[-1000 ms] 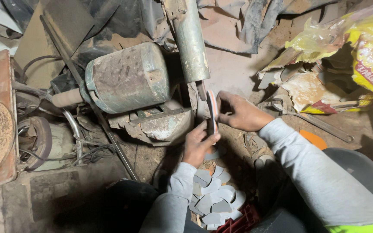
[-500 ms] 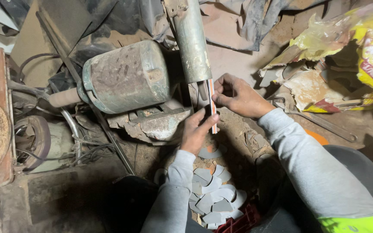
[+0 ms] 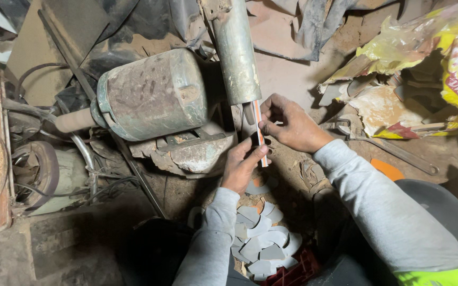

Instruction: The person uses a bench grinder to smooth the edges of curved gray shoe parts. They hold each part with both hands, press it against the rotating wheel, and rotate it to grind different edges. Finished parts are placed into a red crate below.

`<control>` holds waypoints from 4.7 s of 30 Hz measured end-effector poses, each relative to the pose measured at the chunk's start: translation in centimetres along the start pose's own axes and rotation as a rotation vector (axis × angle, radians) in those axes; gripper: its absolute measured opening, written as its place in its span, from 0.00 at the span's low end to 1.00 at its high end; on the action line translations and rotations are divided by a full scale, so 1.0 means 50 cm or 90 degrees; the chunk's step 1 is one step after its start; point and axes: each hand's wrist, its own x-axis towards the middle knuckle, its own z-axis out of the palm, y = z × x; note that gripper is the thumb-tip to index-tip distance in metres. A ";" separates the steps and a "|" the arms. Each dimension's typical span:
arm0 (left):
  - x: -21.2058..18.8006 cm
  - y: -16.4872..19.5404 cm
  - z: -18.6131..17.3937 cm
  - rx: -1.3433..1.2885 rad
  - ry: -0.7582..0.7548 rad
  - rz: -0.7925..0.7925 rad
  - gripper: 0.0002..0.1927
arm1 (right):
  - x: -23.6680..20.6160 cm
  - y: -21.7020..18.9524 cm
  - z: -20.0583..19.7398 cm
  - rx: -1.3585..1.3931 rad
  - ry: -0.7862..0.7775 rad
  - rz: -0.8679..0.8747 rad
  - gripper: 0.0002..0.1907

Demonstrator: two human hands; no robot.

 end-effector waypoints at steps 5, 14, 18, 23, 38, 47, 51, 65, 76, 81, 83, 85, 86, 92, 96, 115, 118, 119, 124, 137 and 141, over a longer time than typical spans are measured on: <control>-0.033 -0.013 0.007 0.001 -0.020 0.002 0.24 | -0.044 -0.014 0.006 -0.136 0.011 -0.083 0.10; -0.081 -0.067 0.010 0.010 -0.026 0.001 0.31 | -0.094 -0.017 -0.002 -0.186 -0.085 -0.001 0.14; -0.076 -0.075 0.021 0.181 0.066 0.030 0.40 | -0.097 -0.016 -0.054 -0.331 -0.143 -0.258 0.32; -0.045 -0.047 -0.003 0.285 0.069 0.032 0.38 | -0.080 -0.026 -0.056 -0.163 -0.114 -0.015 0.20; -0.020 -0.078 -0.026 0.144 -0.003 0.006 0.37 | -0.060 -0.040 -0.054 -0.170 -0.152 0.026 0.18; -0.002 -0.023 -0.028 0.169 0.023 0.021 0.39 | -0.044 -0.038 -0.042 -0.069 -0.073 0.055 0.13; 0.001 -0.019 -0.033 0.012 -0.045 -0.038 0.31 | -0.024 -0.034 -0.012 0.093 -0.051 0.035 0.10; -0.038 -0.060 0.001 0.332 0.132 0.146 0.33 | -0.067 -0.013 -0.078 -0.262 -0.223 0.113 0.29; -0.039 -0.012 0.001 0.173 -0.015 0.006 0.34 | -0.060 -0.084 -0.111 -0.229 -0.192 0.072 0.40; -0.035 -0.019 -0.007 0.071 -0.033 -0.083 0.29 | -0.050 -0.064 -0.112 -0.280 -0.083 0.174 0.24; -0.032 -0.023 0.009 -0.030 0.044 -0.123 0.28 | -0.040 -0.051 -0.107 -0.171 -0.027 0.201 0.21; -0.028 -0.025 0.028 0.087 0.051 0.011 0.31 | -0.038 -0.046 -0.105 -0.131 0.009 0.211 0.23; -0.027 -0.024 0.034 0.145 0.056 0.078 0.32 | -0.038 -0.046 -0.100 -0.144 0.017 0.208 0.23; -0.018 0.002 0.032 0.038 0.024 0.055 0.32 | -0.045 -0.062 -0.077 -0.111 -0.071 0.014 0.20; -0.008 0.023 0.028 -0.027 -0.006 0.053 0.30 | -0.027 -0.044 -0.037 -0.114 -0.006 -0.051 0.15; -0.007 0.000 0.006 0.052 0.008 0.071 0.37 | -0.009 -0.016 -0.043 -0.250 -0.011 0.020 0.27; -0.003 -0.009 0.005 0.078 0.016 0.103 0.37 | -0.013 -0.023 -0.050 -0.192 -0.027 0.077 0.25; -0.002 -0.009 0.004 0.077 0.015 0.107 0.37 | -0.014 -0.024 -0.047 -0.163 -0.010 0.073 0.27; 0.009 0.009 0.001 -0.020 -0.006 0.066 0.30 | -0.003 -0.025 -0.027 -0.023 0.023 -0.016 0.20; 0.004 0.024 0.001 -0.080 -0.033 0.026 0.30 | 0.012 -0.006 -0.015 0.006 0.013 -0.006 0.17; -0.013 -0.002 -0.003 -0.099 -0.027 0.007 0.31 | 0.003 0.029 -0.011 0.000 -0.009 0.005 0.15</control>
